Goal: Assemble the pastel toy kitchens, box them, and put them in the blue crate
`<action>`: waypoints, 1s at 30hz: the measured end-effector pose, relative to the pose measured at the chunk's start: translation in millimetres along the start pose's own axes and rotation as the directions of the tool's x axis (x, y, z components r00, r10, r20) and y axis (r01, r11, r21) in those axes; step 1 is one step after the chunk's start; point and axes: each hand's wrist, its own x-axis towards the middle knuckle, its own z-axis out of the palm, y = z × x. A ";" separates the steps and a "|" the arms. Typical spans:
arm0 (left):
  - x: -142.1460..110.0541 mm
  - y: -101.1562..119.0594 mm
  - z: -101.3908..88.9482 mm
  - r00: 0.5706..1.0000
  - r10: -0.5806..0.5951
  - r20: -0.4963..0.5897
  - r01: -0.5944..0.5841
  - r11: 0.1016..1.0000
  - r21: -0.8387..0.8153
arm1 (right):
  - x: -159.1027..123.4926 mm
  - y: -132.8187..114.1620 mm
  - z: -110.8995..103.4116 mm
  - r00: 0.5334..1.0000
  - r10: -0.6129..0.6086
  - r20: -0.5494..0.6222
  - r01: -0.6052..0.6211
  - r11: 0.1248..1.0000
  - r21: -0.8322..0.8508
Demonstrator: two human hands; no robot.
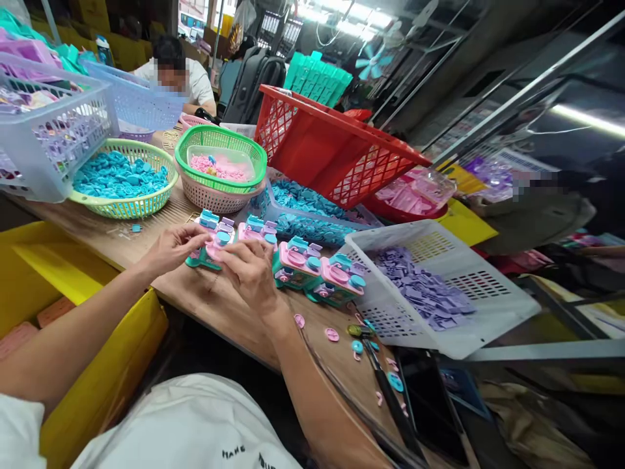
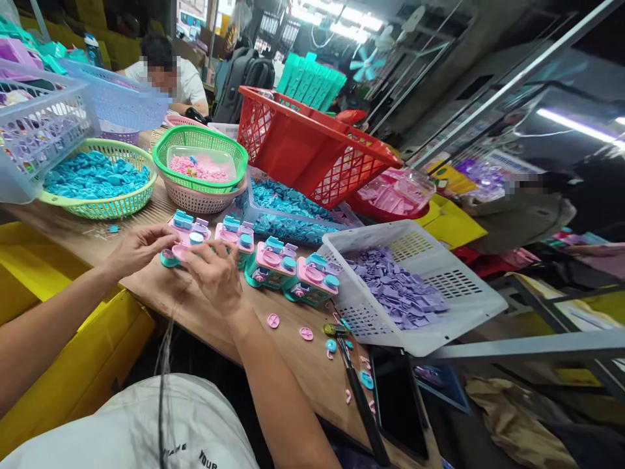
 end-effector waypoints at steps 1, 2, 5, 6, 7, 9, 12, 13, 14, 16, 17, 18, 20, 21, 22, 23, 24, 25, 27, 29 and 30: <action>3.6 -7.2 -4.3 0.994 0.004 -0.106 0.002 0.998 0.058 | 11.0 2.4 6.8 1.000 0.023 0.014 -0.023 0.999 -0.034; 7.5 -15.2 -8.2 0.980 0.009 -0.198 0.013 0.994 0.108 | 21.6 4.7 13.9 0.998 0.038 0.042 -0.035 0.997 -0.065; 17.4 -40.6 -14.8 0.947 -0.026 -0.321 0.079 0.985 0.155 | 44.5 8.9 32.5 0.985 0.017 0.171 0.004 0.992 -0.123; 19.6 -48.2 -15.0 0.946 -0.057 -0.319 0.103 0.986 0.132 | 48.2 9.3 36.8 0.980 0.005 0.200 0.022 0.991 -0.133; 21.3 -54.4 -14.5 0.949 -0.094 -0.302 0.128 0.987 0.094 | 50.2 9.3 39.8 0.976 -0.003 0.219 0.036 0.989 -0.143; 23.7 -61.8 -12.2 0.960 -0.162 -0.230 0.165 0.986 -0.007 | 51.1 8.6 41.4 0.971 -0.008 0.241 0.049 0.985 -0.165; 26.6 -60.2 -9.8 0.969 -0.204 -0.141 0.186 0.974 -0.127 | 53.4 6.2 35.2 0.951 -0.002 0.309 0.069 0.976 -0.205; 27.5 -57.9 -9.7 0.969 -0.210 -0.134 0.189 0.970 -0.151 | 55.7 5.2 32.1 0.940 0.002 0.342 0.077 0.973 -0.218; 28.6 -55.7 -9.8 0.967 -0.215 -0.135 0.191 0.967 -0.168 | 58.7 4.3 29.2 0.928 0.005 0.373 0.087 0.969 -0.231; 31.5 -54.0 -10.6 0.966 -0.226 -0.126 0.199 0.960 -0.195 | 66.6 3.6 24.6 0.907 0.000 0.422 0.117 0.961 -0.250; 33.4 -54.9 -10.8 0.966 -0.230 -0.117 0.203 0.957 -0.207 | 70.8 3.9 23.2 0.898 -0.010 0.440 0.136 0.957 -0.257; 35.3 -56.9 -10.8 0.966 -0.236 -0.109 0.209 0.954 -0.217 | 74.7 4.6 22.2 0.890 -0.023 0.455 0.157 0.953 -0.260; 38.4 -62.5 -9.7 0.962 -0.249 -0.110 0.220 0.951 -0.219 | 80.3 6.1 20.7 0.875 -0.050 0.482 0.195 0.947 -0.255; 38.9 -65.2 -8.5 0.961 -0.251 -0.116 0.223 0.951 -0.212 | 81.7 6.5 20.0 0.867 -0.057 0.495 0.206 0.946 -0.252; 38.6 -67.4 -6.9 0.961 -0.248 -0.121 0.221 0.954 -0.201 | 82.3 6.6 19.2 0.859 -0.062 0.508 0.214 0.945 -0.248; 37.9 -69.1 -5.1 0.962 -0.241 -0.124 0.216 0.958 -0.188 | 82.3 6.4 18.4 0.851 -0.065 0.521 0.220 0.945 -0.243; 37.0 -70.2 -3.1 0.964 -0.235 -0.127 0.211 0.961 -0.177 | 82.2 6.2 17.8 0.843 -0.070 0.534 0.227 0.946 -0.234; 36.4 -71.1 -1.0 0.963 -0.238 -0.126 0.214 0.961 -0.177 | 82.3 6.0 17.3 0.833 -0.077 0.548 0.233 0.947 -0.221; 36.9 -72.5 2.9 0.951 -0.274 -0.147 0.242 0.949 -0.202 | 83.4 5.8 17.9 0.812 -0.093 0.576 0.243 0.951 -0.189; 39.8 -73.6 6.0 0.924 -0.335 -0.182 0.292 0.929 -0.229 | 85.5 4.9 20.1 0.802 -0.099 0.588 0.242 0.956 -0.169; 41.8 -73.5 7.1 0.911 -0.364 -0.195 0.317 0.919 -0.236 | 86.6 3.7 21.3 0.803 -0.095 0.588 0.237 0.957 -0.168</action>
